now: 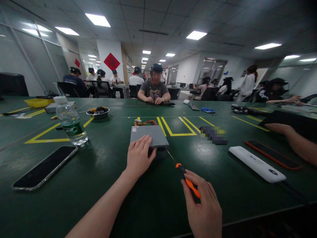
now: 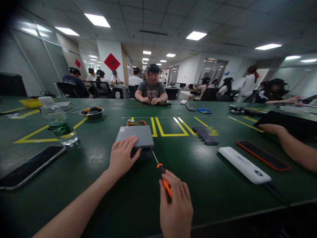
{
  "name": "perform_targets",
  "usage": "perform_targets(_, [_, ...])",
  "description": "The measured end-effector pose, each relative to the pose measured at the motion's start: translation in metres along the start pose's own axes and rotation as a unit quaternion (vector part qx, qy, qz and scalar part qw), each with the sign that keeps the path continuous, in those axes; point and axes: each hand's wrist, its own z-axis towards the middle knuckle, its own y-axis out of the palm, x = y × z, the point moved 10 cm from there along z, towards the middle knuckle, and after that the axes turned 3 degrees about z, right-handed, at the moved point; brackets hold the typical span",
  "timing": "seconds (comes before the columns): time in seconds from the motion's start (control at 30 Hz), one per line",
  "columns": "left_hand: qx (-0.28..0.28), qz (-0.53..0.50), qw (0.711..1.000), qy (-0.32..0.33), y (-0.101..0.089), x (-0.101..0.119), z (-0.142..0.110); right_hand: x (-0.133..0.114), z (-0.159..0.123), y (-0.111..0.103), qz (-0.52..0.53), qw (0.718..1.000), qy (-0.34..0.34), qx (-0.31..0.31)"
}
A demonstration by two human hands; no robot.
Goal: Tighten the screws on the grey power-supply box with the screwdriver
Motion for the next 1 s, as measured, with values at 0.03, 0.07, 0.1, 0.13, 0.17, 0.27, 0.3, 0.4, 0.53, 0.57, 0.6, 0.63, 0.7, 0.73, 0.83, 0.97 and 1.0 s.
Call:
perform_targets(0.03, [0.000, 0.000, 1.000, -0.001, 0.000, 0.000, 0.000, 0.003, 0.000, 0.001, 0.014, 1.000, 0.012, -0.001])
perform_targets(0.07, [-0.001, 0.001, 1.000, -0.001, 0.000, 0.000, 0.000, 0.009, 0.000, 0.003, 0.028, 0.999, 0.040, -0.008])
perform_targets(0.1, [-0.001, 0.001, 1.000, -0.002, 0.000, 0.000, 0.000, 0.018, -0.001, 0.006, 0.042, 0.996, 0.080, -0.018])
perform_targets(0.13, [-0.001, 0.002, 1.000, -0.002, 0.000, 0.000, 0.000, 0.027, -0.003, 0.009, 0.052, 0.990, 0.128, -0.031])
perform_targets(0.17, [-0.001, 0.001, 1.000, -0.002, -0.001, 0.000, 0.000, 0.038, -0.006, 0.013, 0.060, 0.981, 0.179, -0.047])
perform_targets(0.27, [0.004, -0.002, 1.000, -0.004, -0.001, 0.000, 0.000, 0.058, -0.014, 0.024, 0.072, 0.951, 0.278, -0.111])
perform_targets(0.3, [0.005, -0.004, 1.000, -0.005, -0.002, 0.000, 0.000, 0.060, -0.015, 0.025, 0.071, 0.948, 0.284, -0.128])
perform_targets(0.4, [0.003, -0.007, 1.000, -0.006, -0.002, -0.001, 0.001, 0.050, -0.009, 0.022, 0.050, 0.964, 0.227, -0.131])
perform_targets(0.53, [0.003, -0.009, 1.000, -0.006, -0.002, -0.001, 0.001, 0.025, -0.003, 0.013, 0.027, 0.990, 0.117, -0.080])
perform_targets(0.57, [0.003, -0.010, 1.000, -0.006, -0.002, -0.001, 0.001, 0.020, -0.003, 0.013, 0.027, 0.992, 0.097, -0.073])
perform_targets(0.6, [0.003, -0.010, 1.000, -0.006, -0.002, -0.001, 0.001, 0.016, -0.002, 0.013, 0.028, 0.994, 0.081, -0.068])
perform_targets(0.63, [0.003, -0.009, 1.000, -0.007, -0.002, -0.001, 0.000, 0.013, -0.002, 0.012, 0.031, 0.995, 0.069, -0.064])
perform_targets(0.7, [0.002, -0.009, 1.000, -0.007, -0.002, -0.001, 0.000, 0.009, 0.000, 0.012, 0.040, 0.996, 0.055, -0.057])
perform_targets(0.73, [0.002, -0.009, 1.000, -0.007, -0.001, -0.001, 0.000, 0.009, 0.000, 0.012, 0.043, 0.996, 0.061, -0.055])
perform_targets(0.83, [0.002, -0.010, 1.000, -0.006, -0.001, -0.001, 0.000, 0.025, -0.002, 0.012, 0.022, 0.988, 0.143, -0.052])
perform_targets(0.97, [0.002, -0.014, 1.000, -0.004, 0.000, -0.001, 0.000, 0.047, -0.011, 0.018, 0.006, 0.965, 0.239, -0.104])
perform_targets(1.0, [0.003, -0.014, 1.000, -0.003, 0.000, -0.001, 0.000, 0.048, -0.011, 0.019, 0.010, 0.964, 0.239, -0.117])
